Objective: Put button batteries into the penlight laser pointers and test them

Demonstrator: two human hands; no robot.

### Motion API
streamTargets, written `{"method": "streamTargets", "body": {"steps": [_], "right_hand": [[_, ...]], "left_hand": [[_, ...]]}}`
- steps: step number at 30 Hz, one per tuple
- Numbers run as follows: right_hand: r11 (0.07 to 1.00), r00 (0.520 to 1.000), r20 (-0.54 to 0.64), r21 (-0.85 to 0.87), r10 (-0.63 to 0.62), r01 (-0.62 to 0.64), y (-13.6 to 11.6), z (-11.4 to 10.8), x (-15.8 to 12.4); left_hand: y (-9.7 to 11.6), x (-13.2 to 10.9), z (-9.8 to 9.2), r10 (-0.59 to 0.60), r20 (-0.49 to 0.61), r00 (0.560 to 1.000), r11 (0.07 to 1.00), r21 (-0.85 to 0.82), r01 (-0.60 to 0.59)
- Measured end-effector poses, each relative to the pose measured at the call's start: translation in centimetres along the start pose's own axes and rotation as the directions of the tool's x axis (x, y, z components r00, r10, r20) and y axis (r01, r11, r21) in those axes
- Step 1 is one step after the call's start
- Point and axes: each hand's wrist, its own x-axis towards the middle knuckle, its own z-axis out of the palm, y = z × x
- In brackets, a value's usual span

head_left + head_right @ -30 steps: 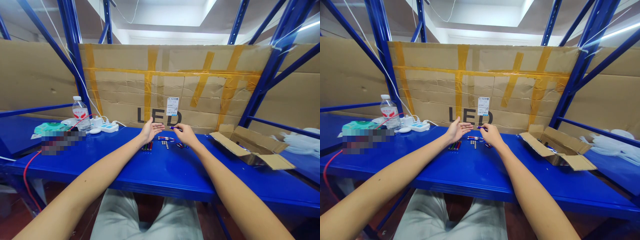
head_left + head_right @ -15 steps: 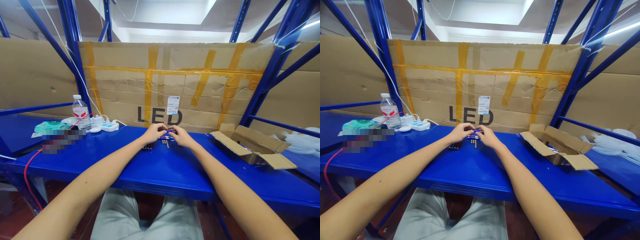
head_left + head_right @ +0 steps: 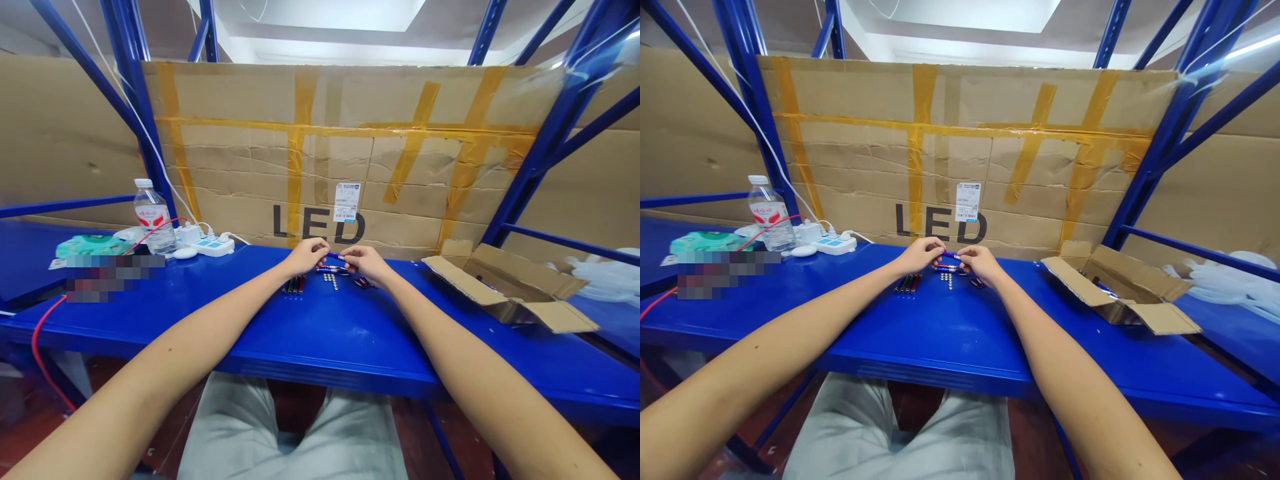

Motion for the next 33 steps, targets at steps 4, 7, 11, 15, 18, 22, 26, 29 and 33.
{"method": "streamTargets", "body": {"steps": [4,7,11,15,18,22,26,29,33], "right_hand": [[0.991,0.997,0.051,0.118,0.055,-0.061,-0.1,-0.4,0.0],[0.998,0.998,0.062,-0.058,-0.003,0.007,0.1,-0.4,0.2],[0.791,0.978,0.034,-0.583,-0.205,0.186,0.2,-0.1,1.3],[0.555,0.952,0.113,-0.79,-0.285,0.26,0.2,0.2,2.8],[0.593,0.966,0.111,-0.771,-0.234,0.233,0.6,0.3,3.8],[0.667,0.979,0.066,-0.724,-0.191,0.179,1.8,0.2,4.5],[0.697,0.988,0.045,-0.704,-0.149,0.137,2.7,0.0,4.4],[0.706,0.994,0.039,-0.701,-0.105,0.102,2.8,0.0,4.2],[0.69,0.996,0.046,-0.718,-0.08,0.089,2.9,0.0,4.0]], "left_hand": [[0.2,0.0,-0.3,0.084,0.06,0.995,0.995,0.042,-0.086],[-0.3,0.3,-0.5,0.078,0.018,0.997,0.977,0.199,-0.081],[-1.2,1.2,-0.5,0.076,-0.017,0.997,0.9,0.432,-0.061],[-2.2,2.4,-0.5,0.036,-0.01,0.999,0.863,0.505,-0.026],[-3.1,3.3,-0.6,-0.016,-0.021,1.0,0.867,0.499,0.025],[-4.0,4.0,-0.7,-0.103,0.0,0.995,0.885,0.457,0.092],[-4.3,4.1,-0.7,-0.184,0.049,0.982,0.898,0.414,0.147],[-4.0,4.0,-0.8,-0.25,0.084,0.965,0.884,0.425,0.192],[-3.6,3.9,-0.8,-0.287,0.108,0.952,0.856,0.474,0.205]]}}
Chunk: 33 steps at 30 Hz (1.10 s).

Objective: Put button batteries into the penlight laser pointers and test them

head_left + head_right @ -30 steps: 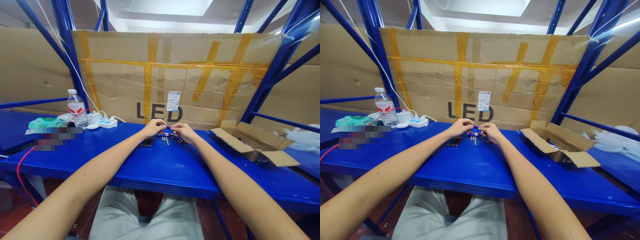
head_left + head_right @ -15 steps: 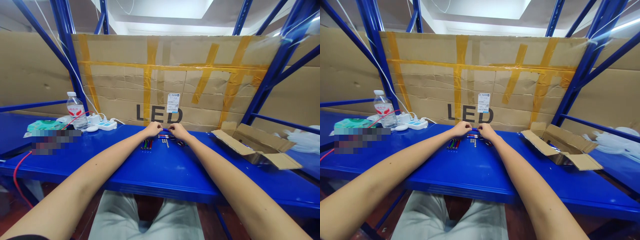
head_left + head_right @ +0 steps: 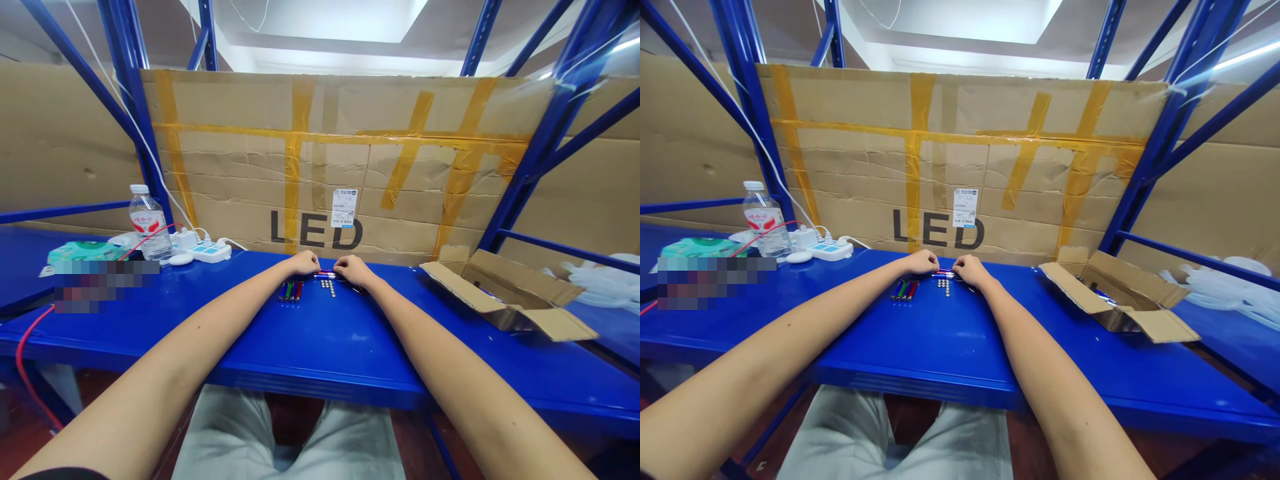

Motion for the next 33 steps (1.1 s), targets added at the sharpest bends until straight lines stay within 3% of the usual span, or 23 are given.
{"method": "streamTargets", "body": {"steps": [5,11,18,22,26,29,31,33], "right_hand": [[1.0,1.0,0.024,-0.012,-0.019,0.019,0.2,-0.2,-0.4],[0.998,0.998,0.042,-0.01,-0.055,0.055,0.0,-0.7,-0.9],[0.996,0.995,0.077,0.067,-0.066,0.061,-0.5,-1.4,-1.6],[0.996,0.996,0.033,0.043,-0.083,0.081,-0.4,-1.3,-1.7],[0.993,0.983,-0.141,-0.023,-0.118,0.116,-1.5,-1.9,-2.1],[0.973,0.956,-0.182,-0.044,-0.232,0.227,-3.7,-2.2,-3.1],[0.93,0.928,-0.064,-0.032,-0.368,0.366,-5.6,-2.1,-4.1],[0.866,0.866,0.052,-0.029,-0.497,0.499,-7.5,-1.4,-5.0]], "left_hand": [[0.1,-0.1,0.1,0.013,0.008,1.0,0.999,0.045,-0.013],[-0.2,-0.5,-0.2,0.107,0.054,0.993,0.992,-0.07,-0.103],[-0.4,-0.9,-0.4,0.124,0.084,0.989,0.987,-0.108,-0.115],[-1.2,-1.0,-0.9,0.137,-0.008,0.991,0.989,-0.063,-0.137],[-1.7,-2.3,-3.1,0.186,-0.103,0.977,0.982,0.01,-0.186],[-1.5,-3.8,-4.9,0.228,0.04,0.973,0.973,0.019,-0.228],[-1.2,-4.6,-5.5,0.214,0.137,0.967,0.976,-0.003,-0.216],[-0.8,-5.1,-5.4,0.208,0.196,0.958,0.977,0.006,-0.213]]}}
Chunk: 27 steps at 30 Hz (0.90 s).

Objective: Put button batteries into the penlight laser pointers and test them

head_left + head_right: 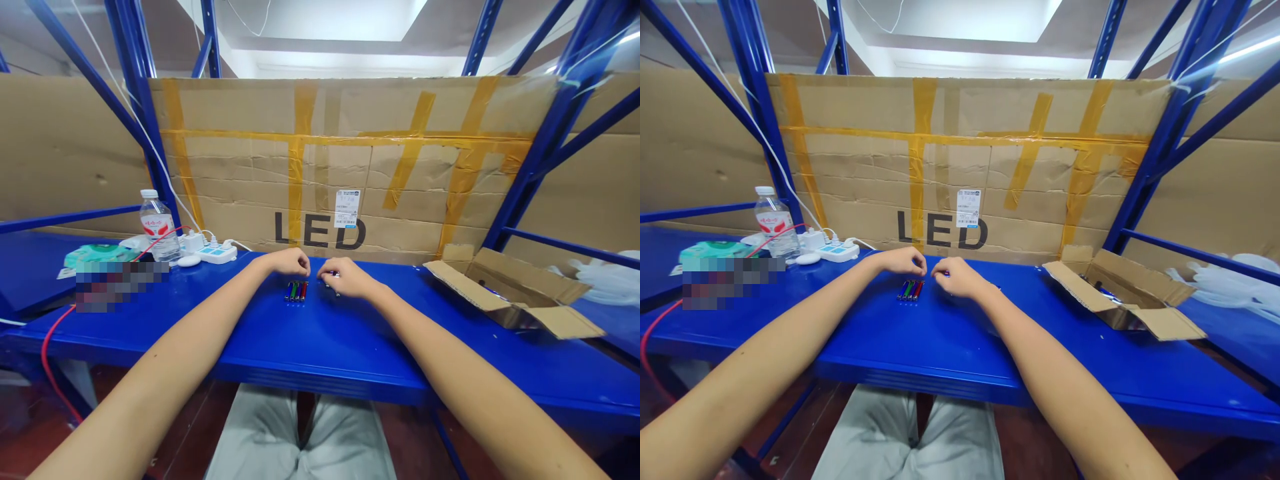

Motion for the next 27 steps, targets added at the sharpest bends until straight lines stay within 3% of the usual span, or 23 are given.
{"method": "streamTargets", "body": {"steps": [3,7,14,18,23,27], "right_hand": [[0.991,0.989,0.067,-0.036,-0.129,0.132,-1.9,1.2,0.2],[0.98,0.979,0.096,-0.066,-0.18,0.187,-2.0,2.3,0.2],[0.971,0.971,0.178,-0.151,-0.159,0.186,-2.3,2.5,0.3],[0.992,0.963,0.264,-0.098,-0.045,0.073,-3.8,0.9,0.1],[0.997,0.861,0.503,-0.015,0.073,-0.075,-5.8,-1.7,-1.1],[0.973,0.774,0.589,-0.125,0.231,-0.195,-6.2,-2.6,-2.0]], "left_hand": [[0.6,-0.1,0.6,-0.021,0.033,0.999,0.997,0.076,0.019],[1.0,0.0,1.1,-0.076,0.023,0.997,0.986,0.149,0.071],[0.1,0.6,1.5,-0.05,-0.033,0.998,0.986,0.159,0.055],[-0.3,0.7,1.3,-0.017,-0.035,0.999,0.98,0.199,0.024],[0.7,0.4,0.9,0.03,0.064,0.998,0.973,0.229,-0.044],[2.6,0.2,1.5,0.09,0.191,0.977,0.973,0.191,-0.127]]}}
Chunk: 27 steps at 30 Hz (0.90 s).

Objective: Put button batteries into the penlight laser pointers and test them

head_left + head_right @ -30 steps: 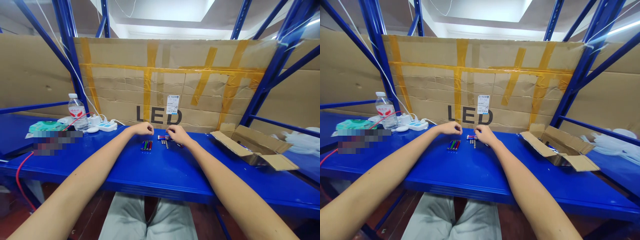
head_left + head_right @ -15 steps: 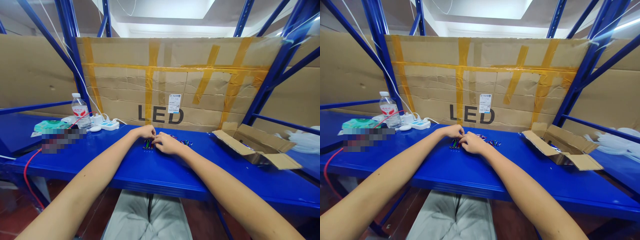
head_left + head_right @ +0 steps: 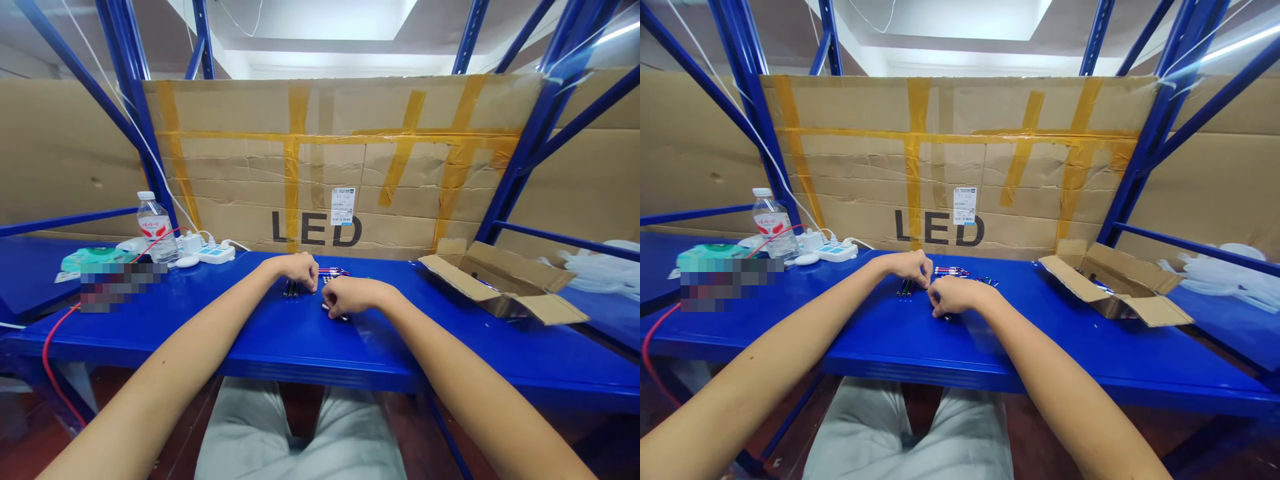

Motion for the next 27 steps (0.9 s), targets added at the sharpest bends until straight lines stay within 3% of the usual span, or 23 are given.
{"method": "streamTargets", "body": {"steps": [3,5,7,9,11,16,19,24,27], "right_hand": [[0.992,0.986,0.115,-0.021,0.123,-0.122,1.2,-0.6,-0.7],[0.987,0.977,0.164,0.056,0.139,-0.15,2.6,-1.3,-1.6],[0.974,0.985,0.116,0.171,0.128,-0.146,4.4,-2.2,-2.6],[0.949,0.987,-0.005,0.274,0.162,-0.155,6.2,-2.8,-3.5],[0.934,0.974,-0.087,0.312,0.211,-0.174,7.7,-3.0,-4.1],[0.936,0.937,-0.188,0.253,0.296,-0.245,9.4,-2.4,-3.7],[0.942,0.932,-0.19,0.201,0.308,-0.27,9.5,-2.1,-3.0],[0.947,0.947,-0.187,0.241,0.26,-0.213,9.6,-2.0,-2.8],[0.946,0.955,-0.217,0.297,0.2,-0.13,9.4,-2.0,-2.9]], "left_hand": [[1.8,0.2,0.4,0.056,0.061,0.997,0.998,-0.032,-0.054],[2.7,0.4,0.8,0.07,0.032,0.997,0.995,-0.071,-0.068],[3.2,0.7,1.2,0.058,-0.102,0.993,0.995,-0.073,-0.065],[3.4,1.0,1.8,0.05,-0.254,0.966,0.999,-0.005,-0.053],[3.5,1.3,2.4,0.074,-0.313,0.947,0.994,0.097,-0.045],[3.8,2.0,3.9,0.158,-0.254,0.954,0.971,0.217,-0.103],[4.2,2.3,4.2,0.13,-0.251,0.959,0.975,0.211,-0.077],[4.7,2.1,3.9,0.027,-0.204,0.979,0.995,0.099,-0.006],[4.5,1.6,3.3,0.021,-0.157,0.987,0.999,0.033,-0.016]]}}
